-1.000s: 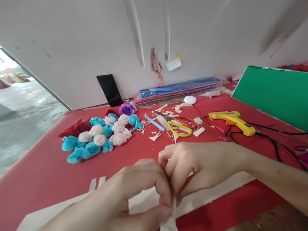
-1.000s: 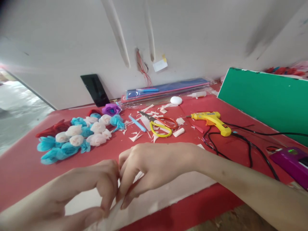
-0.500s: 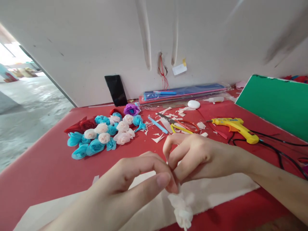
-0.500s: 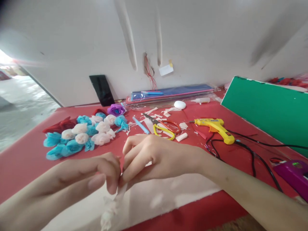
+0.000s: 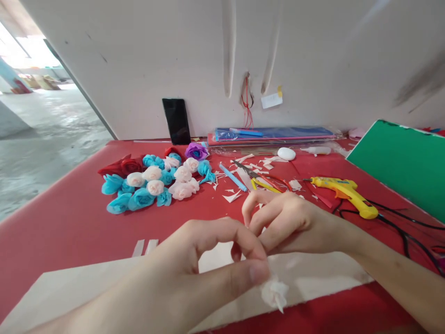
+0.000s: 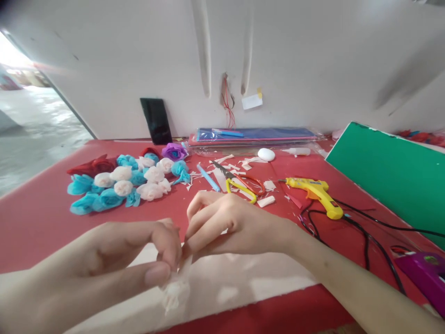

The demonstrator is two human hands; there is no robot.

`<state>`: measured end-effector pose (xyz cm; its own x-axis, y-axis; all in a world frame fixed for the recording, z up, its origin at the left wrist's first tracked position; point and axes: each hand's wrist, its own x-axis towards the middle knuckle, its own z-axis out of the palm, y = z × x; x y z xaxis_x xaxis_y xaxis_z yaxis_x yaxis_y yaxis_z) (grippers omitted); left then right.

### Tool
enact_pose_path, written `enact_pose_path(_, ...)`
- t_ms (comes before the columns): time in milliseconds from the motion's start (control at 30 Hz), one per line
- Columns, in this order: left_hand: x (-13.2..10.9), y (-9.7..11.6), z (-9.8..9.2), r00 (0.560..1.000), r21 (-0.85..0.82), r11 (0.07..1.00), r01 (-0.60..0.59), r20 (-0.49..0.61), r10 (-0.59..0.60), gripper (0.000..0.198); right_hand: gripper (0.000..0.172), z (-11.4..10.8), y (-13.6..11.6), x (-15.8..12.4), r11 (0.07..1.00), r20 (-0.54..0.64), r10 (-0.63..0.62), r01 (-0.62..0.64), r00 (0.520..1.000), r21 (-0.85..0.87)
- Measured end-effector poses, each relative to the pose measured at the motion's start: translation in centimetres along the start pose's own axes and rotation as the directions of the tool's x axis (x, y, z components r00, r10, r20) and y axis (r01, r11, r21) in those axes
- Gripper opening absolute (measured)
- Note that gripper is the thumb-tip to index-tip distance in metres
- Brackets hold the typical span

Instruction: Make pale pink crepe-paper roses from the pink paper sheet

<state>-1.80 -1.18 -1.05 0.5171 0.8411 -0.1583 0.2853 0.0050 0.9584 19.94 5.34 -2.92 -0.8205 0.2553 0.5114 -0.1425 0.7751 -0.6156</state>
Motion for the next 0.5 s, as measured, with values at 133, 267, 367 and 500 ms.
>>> enact_pose_path(133,-0.19,-0.35,0.37,0.997,-0.002,0.997,0.076,0.02,-0.076,0.04,0.035,0.14,0.05,0.06,1.0,-0.023,-0.015,0.016,1.0,0.019)
enact_pose_path(267,-0.33,-0.47,0.58,0.996,0.01,0.997,0.071,-0.058,-0.071,0.04,0.037,0.11,0.0,0.03,1.0,-0.024,-0.01,0.01,1.0,-0.005)
enact_pose_path(367,-0.34,-0.28,0.48,0.993,0.056,0.993,0.104,-0.057,-0.101,0.043,0.038,0.09,0.0,-0.02,1.0,-0.011,0.002,-0.002,1.0,-0.002)
enact_pose_path(500,-0.38,-0.1,0.38,0.995,0.1,0.991,0.093,-0.03,-0.091,0.037,0.043,0.15,0.05,0.0,1.0,0.008,0.013,-0.013,1.0,0.016)
